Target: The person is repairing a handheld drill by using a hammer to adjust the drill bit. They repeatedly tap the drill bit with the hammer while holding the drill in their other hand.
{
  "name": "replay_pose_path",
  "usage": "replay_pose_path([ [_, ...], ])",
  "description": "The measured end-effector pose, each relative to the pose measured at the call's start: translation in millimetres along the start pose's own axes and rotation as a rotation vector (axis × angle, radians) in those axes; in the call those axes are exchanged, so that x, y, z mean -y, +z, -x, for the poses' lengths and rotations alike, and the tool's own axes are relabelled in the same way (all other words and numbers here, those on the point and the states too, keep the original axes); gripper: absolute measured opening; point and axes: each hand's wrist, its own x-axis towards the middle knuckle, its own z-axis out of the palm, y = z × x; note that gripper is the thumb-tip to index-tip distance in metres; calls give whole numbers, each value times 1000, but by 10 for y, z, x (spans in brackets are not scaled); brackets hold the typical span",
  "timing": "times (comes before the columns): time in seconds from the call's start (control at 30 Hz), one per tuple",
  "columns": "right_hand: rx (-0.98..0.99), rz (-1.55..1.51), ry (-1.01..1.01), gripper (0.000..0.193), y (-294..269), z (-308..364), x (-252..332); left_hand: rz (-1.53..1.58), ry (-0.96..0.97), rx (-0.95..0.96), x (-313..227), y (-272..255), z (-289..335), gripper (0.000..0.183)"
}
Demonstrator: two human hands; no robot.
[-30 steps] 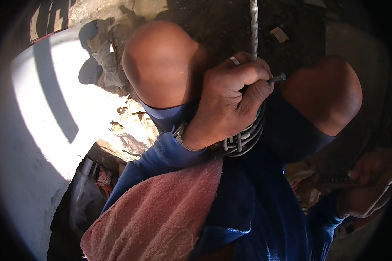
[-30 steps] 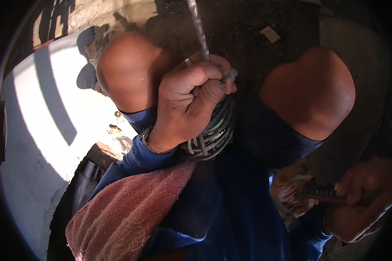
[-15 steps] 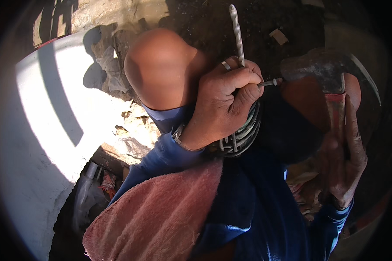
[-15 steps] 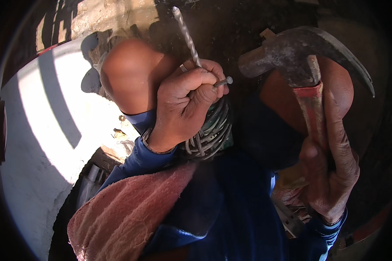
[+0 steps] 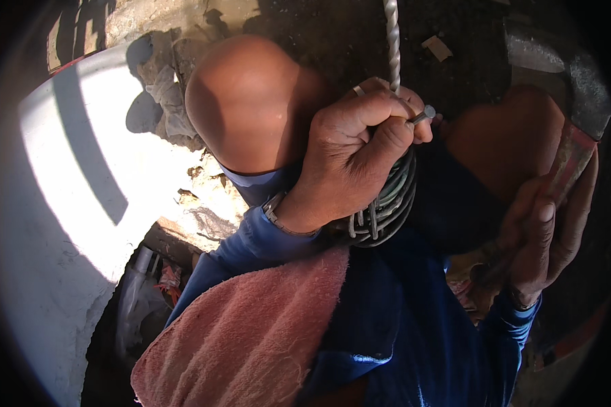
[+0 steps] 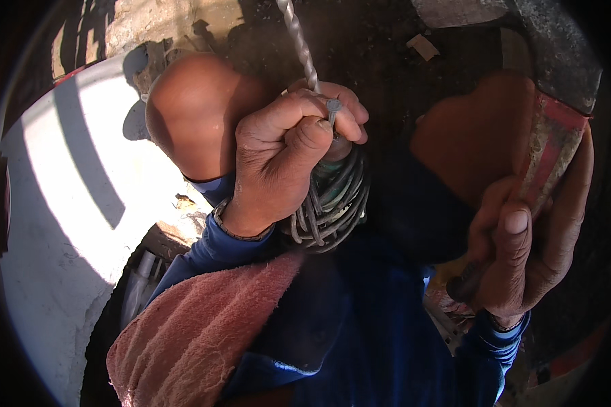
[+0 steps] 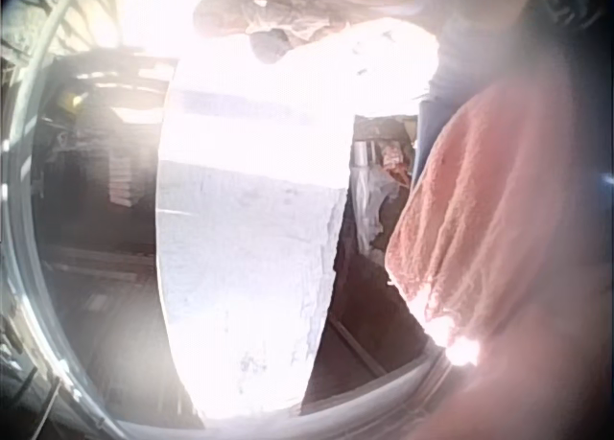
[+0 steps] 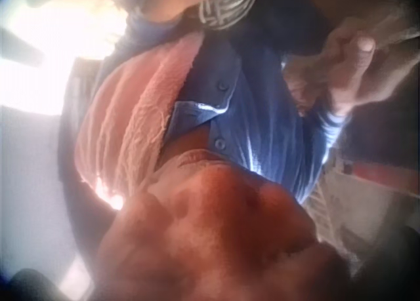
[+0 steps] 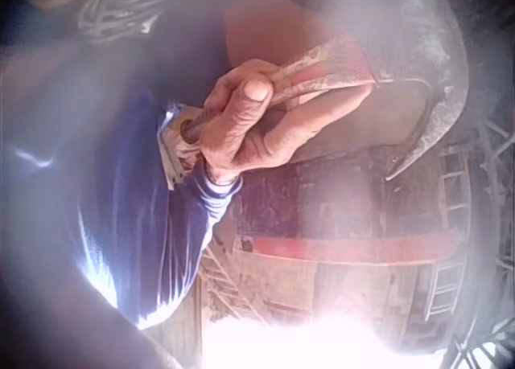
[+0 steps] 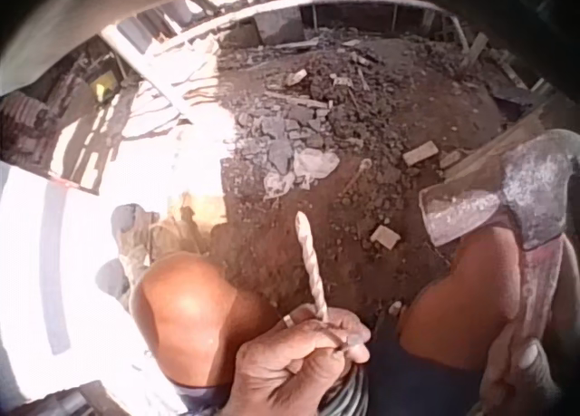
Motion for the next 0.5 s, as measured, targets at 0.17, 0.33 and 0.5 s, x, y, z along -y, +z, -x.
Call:
replay_pose_path([
  [0.17, -64, -61, 10, 69, 34, -58, -105, -26, -108, -19, -110, -13, -16, 27],
  [0.33, -19, -64, 25, 74, 9, -32, -147, -15, -48, 49, -58, -73, -26, 8],
  [0.5, -1, -70, 43, 75, -20, -42, -156, 71, -15, 27, 26, -51, -11, 8],
])
